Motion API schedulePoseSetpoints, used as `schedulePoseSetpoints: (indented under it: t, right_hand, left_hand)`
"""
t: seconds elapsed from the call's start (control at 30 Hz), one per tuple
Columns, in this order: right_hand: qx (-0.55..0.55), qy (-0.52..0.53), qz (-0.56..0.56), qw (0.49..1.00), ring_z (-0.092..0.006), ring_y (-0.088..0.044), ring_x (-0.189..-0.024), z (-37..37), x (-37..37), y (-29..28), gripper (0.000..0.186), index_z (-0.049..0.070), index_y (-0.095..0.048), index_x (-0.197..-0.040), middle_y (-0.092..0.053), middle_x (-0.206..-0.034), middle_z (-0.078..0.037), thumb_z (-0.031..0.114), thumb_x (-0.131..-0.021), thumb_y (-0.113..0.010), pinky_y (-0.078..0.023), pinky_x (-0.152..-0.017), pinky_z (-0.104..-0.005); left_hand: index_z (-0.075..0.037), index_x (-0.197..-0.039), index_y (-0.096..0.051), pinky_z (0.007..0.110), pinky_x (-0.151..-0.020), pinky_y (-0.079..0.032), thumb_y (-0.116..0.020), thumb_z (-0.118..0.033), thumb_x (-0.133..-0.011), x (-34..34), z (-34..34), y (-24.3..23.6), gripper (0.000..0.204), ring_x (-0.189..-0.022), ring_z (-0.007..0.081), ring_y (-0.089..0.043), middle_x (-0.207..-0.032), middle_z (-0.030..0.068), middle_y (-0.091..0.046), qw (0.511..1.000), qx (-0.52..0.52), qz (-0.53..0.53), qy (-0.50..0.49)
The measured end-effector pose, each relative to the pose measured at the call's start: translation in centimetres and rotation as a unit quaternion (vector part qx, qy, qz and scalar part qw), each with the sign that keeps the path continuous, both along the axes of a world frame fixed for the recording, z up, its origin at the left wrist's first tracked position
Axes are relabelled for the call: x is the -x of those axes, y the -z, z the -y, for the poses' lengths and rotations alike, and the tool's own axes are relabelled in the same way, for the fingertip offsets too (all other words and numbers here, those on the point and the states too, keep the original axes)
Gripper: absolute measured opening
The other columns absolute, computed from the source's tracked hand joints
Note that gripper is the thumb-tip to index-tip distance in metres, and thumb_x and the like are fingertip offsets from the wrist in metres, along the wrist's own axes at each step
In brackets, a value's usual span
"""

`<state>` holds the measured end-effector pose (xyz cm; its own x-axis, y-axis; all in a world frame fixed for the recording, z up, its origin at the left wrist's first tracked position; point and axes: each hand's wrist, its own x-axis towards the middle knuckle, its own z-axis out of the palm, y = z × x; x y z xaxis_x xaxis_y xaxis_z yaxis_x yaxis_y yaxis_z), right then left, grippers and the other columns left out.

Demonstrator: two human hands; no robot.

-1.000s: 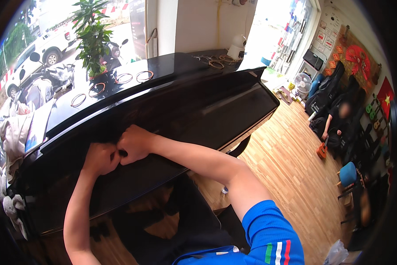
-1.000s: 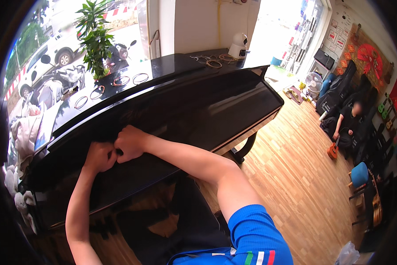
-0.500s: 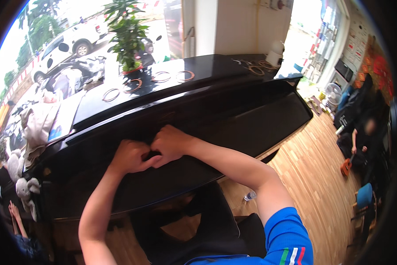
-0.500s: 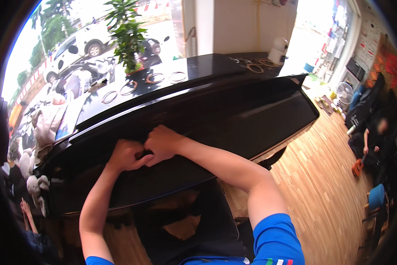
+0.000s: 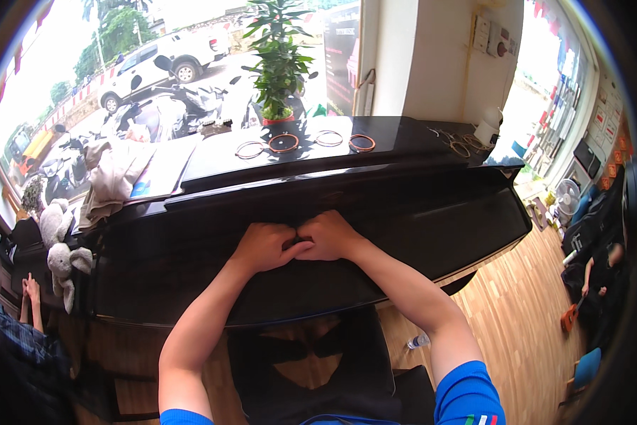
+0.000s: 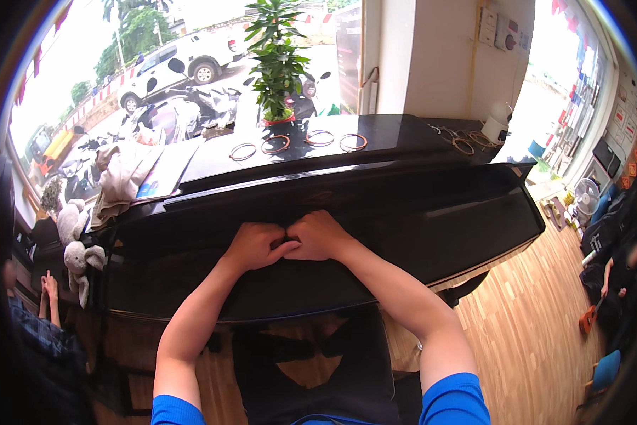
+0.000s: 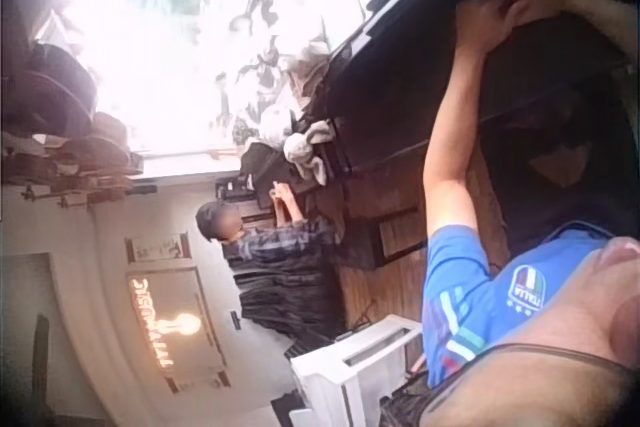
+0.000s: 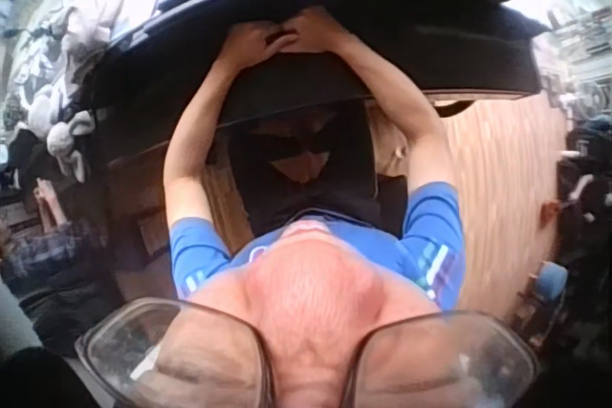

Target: The person bends a thin copper wire into circular loops by hand, repeatedly forming and adjusting the shape. They place the finished loops on the piano lid and continue shaping additional loops from the same wire.

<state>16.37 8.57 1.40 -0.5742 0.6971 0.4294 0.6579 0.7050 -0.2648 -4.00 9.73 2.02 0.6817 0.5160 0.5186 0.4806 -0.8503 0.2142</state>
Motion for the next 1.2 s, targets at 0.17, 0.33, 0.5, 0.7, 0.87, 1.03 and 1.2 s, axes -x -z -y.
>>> schedulePoseSetpoints:
  t: [0.17, 0.33, 0.5, 0.7, 0.87, 1.03, 1.2]
  right_hand:
    - [0.000, 0.010, 0.002, 1.000, -0.0357, -0.067, -0.068, 0.34, 0.11, -0.32, 0.027, 0.011, -0.068, -0.067, -0.068, -0.069, -0.012, 0.036, -0.074, -0.072, -0.053, -0.065, -0.0449]
    - [-0.008, 0.027, 0.012, 1.000, -0.0360, -0.067, -0.067, 0.42, 0.29, -0.43, 0.029, 0.010, -0.066, -0.064, -0.068, -0.067, -0.011, 0.037, -0.074, -0.071, -0.053, -0.064, -0.0456]
    - [-0.013, 0.035, 0.004, 0.999, -0.0366, -0.066, -0.066, 0.32, 0.24, -0.01, 0.030, 0.010, -0.064, -0.061, -0.067, -0.066, -0.012, 0.036, -0.074, -0.070, -0.053, -0.063, -0.0462]
    - [-0.015, 0.033, -0.005, 0.999, -0.0370, -0.066, -0.066, 0.46, 0.32, -0.12, 0.029, 0.010, -0.065, -0.062, -0.068, -0.067, -0.012, 0.035, -0.074, -0.070, -0.053, -0.063, -0.0464]
    - [-0.014, 0.037, -0.007, 0.999, -0.0370, -0.066, -0.066, 0.28, 0.12, 0.04, 0.028, 0.010, -0.066, -0.063, -0.068, -0.068, -0.012, 0.035, -0.074, -0.071, -0.053, -0.063, -0.0466]
    - [-0.018, 0.036, -0.007, 0.999, -0.0370, -0.066, -0.066, 0.29, 0.22, -0.03, 0.028, 0.010, -0.066, -0.063, -0.068, -0.068, -0.012, 0.035, -0.074, -0.071, -0.053, -0.063, -0.0468]
    - [-0.013, 0.038, -0.012, 0.999, -0.0368, -0.066, -0.066, 0.50, 0.28, -0.08, 0.028, 0.010, -0.065, -0.062, -0.067, -0.067, -0.012, 0.034, -0.074, -0.071, -0.053, -0.062, -0.0466]
  left_hand:
    - [-0.007, -0.067, -0.065, 0.043, -0.058, -0.049, -0.065, -0.052, -0.089, 0.11, 0.11, 0.24, 0.050, -0.060, 0.0325, -0.063, -0.064, 0.0088, -0.063, 0.999, 0.004, -0.022, -0.038]
    - [-0.008, -0.065, -0.065, 0.043, -0.057, -0.049, -0.065, -0.054, -0.088, 0.13, 0.09, 0.26, 0.052, -0.060, 0.0331, -0.063, -0.063, 0.0095, -0.064, 0.997, 0.018, -0.030, -0.066]
    - [-0.008, -0.063, -0.065, 0.043, -0.056, -0.049, -0.062, -0.058, -0.089, 0.03, 0.34, 0.01, 0.056, -0.060, 0.0336, -0.063, -0.063, 0.0101, -0.064, 0.994, 0.029, -0.049, -0.092]
    - [-0.008, -0.064, -0.065, 0.043, -0.058, -0.050, -0.061, -0.055, -0.090, 0.08, 0.25, 0.04, 0.054, -0.061, 0.0341, -0.063, -0.063, 0.0101, -0.064, 0.995, 0.029, -0.043, -0.086]
    - [-0.008, -0.066, -0.067, 0.043, -0.060, -0.051, -0.061, -0.053, -0.091, 0.00, 0.03, 0.27, 0.052, -0.063, 0.0339, -0.064, -0.065, 0.0101, -0.065, 0.996, 0.018, -0.033, -0.075]
    - [-0.007, -0.066, -0.067, 0.043, -0.060, -0.051, -0.061, -0.053, -0.091, 0.11, 0.01, 0.15, 0.053, -0.063, 0.0338, -0.064, -0.065, 0.0104, -0.066, 0.997, 0.029, -0.030, -0.071]
    - [-0.007, -0.066, -0.066, 0.043, -0.059, -0.050, -0.061, -0.053, -0.092, 0.22, 0.18, 0.12, 0.054, -0.062, 0.0340, -0.064, -0.065, 0.0105, -0.065, 0.997, 0.038, -0.020, -0.066]
